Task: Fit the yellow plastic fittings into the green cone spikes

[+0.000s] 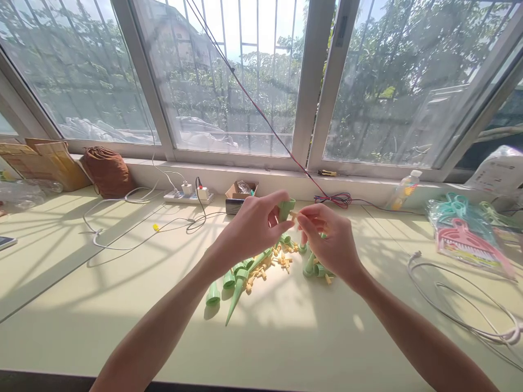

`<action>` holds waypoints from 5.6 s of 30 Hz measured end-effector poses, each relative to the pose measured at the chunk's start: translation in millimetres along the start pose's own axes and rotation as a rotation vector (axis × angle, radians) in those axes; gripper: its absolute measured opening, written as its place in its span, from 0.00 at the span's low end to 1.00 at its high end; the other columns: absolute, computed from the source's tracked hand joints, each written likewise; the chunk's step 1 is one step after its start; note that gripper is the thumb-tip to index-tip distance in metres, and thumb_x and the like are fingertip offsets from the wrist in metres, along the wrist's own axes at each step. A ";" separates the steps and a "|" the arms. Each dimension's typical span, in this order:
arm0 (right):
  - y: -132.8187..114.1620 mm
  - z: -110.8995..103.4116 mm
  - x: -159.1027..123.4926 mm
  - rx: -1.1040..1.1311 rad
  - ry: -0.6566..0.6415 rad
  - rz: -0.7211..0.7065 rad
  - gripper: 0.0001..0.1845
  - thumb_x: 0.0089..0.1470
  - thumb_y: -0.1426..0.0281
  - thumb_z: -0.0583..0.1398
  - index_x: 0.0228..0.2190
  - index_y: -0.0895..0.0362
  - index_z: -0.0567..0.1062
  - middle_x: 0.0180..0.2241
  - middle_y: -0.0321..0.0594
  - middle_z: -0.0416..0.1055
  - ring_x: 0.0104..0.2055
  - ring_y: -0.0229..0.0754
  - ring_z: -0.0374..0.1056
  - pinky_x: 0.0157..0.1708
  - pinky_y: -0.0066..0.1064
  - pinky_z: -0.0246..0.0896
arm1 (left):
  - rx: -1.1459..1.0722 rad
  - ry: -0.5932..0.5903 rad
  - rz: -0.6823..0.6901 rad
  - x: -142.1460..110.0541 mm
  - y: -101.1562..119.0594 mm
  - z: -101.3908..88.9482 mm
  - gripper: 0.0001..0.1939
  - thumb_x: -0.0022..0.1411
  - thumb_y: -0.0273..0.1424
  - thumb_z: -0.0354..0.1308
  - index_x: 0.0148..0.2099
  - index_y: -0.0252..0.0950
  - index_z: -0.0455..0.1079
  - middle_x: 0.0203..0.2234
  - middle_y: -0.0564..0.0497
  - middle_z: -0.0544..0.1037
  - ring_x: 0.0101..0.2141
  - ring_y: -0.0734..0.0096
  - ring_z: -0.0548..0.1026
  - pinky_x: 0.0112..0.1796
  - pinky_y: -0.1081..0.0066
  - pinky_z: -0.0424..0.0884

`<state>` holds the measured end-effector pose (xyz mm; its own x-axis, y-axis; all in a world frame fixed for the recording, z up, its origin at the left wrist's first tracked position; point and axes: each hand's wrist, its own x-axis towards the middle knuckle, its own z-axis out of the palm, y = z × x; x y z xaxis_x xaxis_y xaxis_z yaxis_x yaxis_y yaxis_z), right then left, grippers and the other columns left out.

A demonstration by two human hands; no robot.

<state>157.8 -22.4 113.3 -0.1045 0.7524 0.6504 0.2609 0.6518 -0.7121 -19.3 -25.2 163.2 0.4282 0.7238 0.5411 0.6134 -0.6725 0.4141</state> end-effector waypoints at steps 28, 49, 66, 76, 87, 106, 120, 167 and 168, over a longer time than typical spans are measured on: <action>2.4 0.5 0.8 -0.033 -0.013 0.002 0.15 0.61 0.56 0.59 0.34 0.56 0.72 0.27 0.37 0.74 0.22 0.36 0.68 0.22 0.27 0.64 | -0.015 0.006 0.010 -0.4 -2.3 2.3 0.04 0.60 0.28 0.59 0.35 0.37 0.65 0.23 0.57 0.74 0.24 0.76 0.73 0.28 0.75 0.68; 3.7 -0.9 0.7 -0.020 -0.052 0.014 0.19 0.65 0.57 0.55 0.28 0.57 0.71 0.22 0.35 0.70 0.19 0.33 0.64 0.20 0.25 0.59 | -0.001 -0.002 -0.015 -1.0 -1.9 2.2 0.05 0.60 0.28 0.60 0.36 0.38 0.65 0.23 0.57 0.74 0.25 0.76 0.72 0.29 0.75 0.68; 7.7 -0.9 2.7 0.044 -0.007 0.008 0.13 0.60 0.59 0.61 0.35 0.56 0.72 0.30 0.37 0.74 0.22 0.35 0.69 0.23 0.26 0.65 | -0.003 0.002 -0.035 1.1 -0.9 2.3 0.05 0.59 0.29 0.60 0.34 0.37 0.65 0.22 0.57 0.73 0.25 0.75 0.72 0.28 0.75 0.67; 6.8 -2.4 3.5 0.044 -0.041 0.056 0.19 0.64 0.56 0.56 0.28 0.57 0.70 0.22 0.35 0.70 0.18 0.33 0.65 0.18 0.25 0.59 | -0.005 0.004 -0.035 0.6 -1.5 3.1 0.06 0.59 0.29 0.61 0.36 0.38 0.66 0.22 0.58 0.74 0.24 0.76 0.72 0.29 0.74 0.68; 6.4 -1.9 2.3 0.015 -0.069 0.045 0.16 0.62 0.58 0.58 0.29 0.56 0.69 0.21 0.34 0.68 0.20 0.36 0.66 0.21 0.27 0.62 | -0.004 0.008 -0.015 1.0 -1.8 4.0 0.05 0.59 0.28 0.60 0.35 0.38 0.65 0.22 0.59 0.74 0.24 0.77 0.72 0.29 0.75 0.67; 8.8 -1.8 3.8 0.002 -0.076 0.081 0.24 0.63 0.50 0.54 0.24 0.54 0.66 0.15 0.29 0.58 0.16 0.35 0.58 0.18 0.27 0.53 | -0.025 -0.014 -0.006 0.7 -1.6 6.2 0.06 0.60 0.29 0.60 0.36 0.38 0.64 0.23 0.57 0.74 0.24 0.76 0.73 0.28 0.74 0.69; 4.0 -5.2 5.2 0.163 -0.070 0.160 0.29 0.62 0.46 0.52 0.21 0.55 0.66 0.12 0.30 0.59 0.13 0.35 0.61 0.15 0.26 0.53 | -0.126 0.019 -0.048 2.4 -0.7 -1.1 0.07 0.60 0.32 0.61 0.37 0.37 0.66 0.22 0.56 0.75 0.24 0.74 0.75 0.28 0.73 0.72; 41.6 -3.2 3.6 -0.665 -0.498 -0.065 0.12 0.58 0.79 0.54 0.25 0.58 0.70 0.25 0.38 0.69 0.27 0.38 0.61 0.29 0.27 0.50 | -0.069 -0.015 -0.273 20.5 -45.5 7.5 0.11 0.62 0.39 0.59 0.36 0.36 0.74 0.17 0.54 0.76 0.19 0.69 0.73 0.28 0.69 0.69; 43.0 -2.4 2.9 -0.688 -0.521 -0.048 0.13 0.58 0.80 0.54 0.24 0.58 0.70 0.25 0.37 0.68 0.26 0.37 0.60 0.28 0.27 0.49 | -0.054 -0.017 -0.268 20.4 -44.7 7.2 0.12 0.62 0.39 0.59 0.36 0.36 0.75 0.17 0.54 0.76 0.20 0.69 0.74 0.29 0.69 0.70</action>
<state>171.1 7.6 85.2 -0.5128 0.7831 0.3518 0.7507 0.6079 -0.2589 -33.2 20.7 150.5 0.2671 0.8791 0.3947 0.6700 -0.4638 0.5797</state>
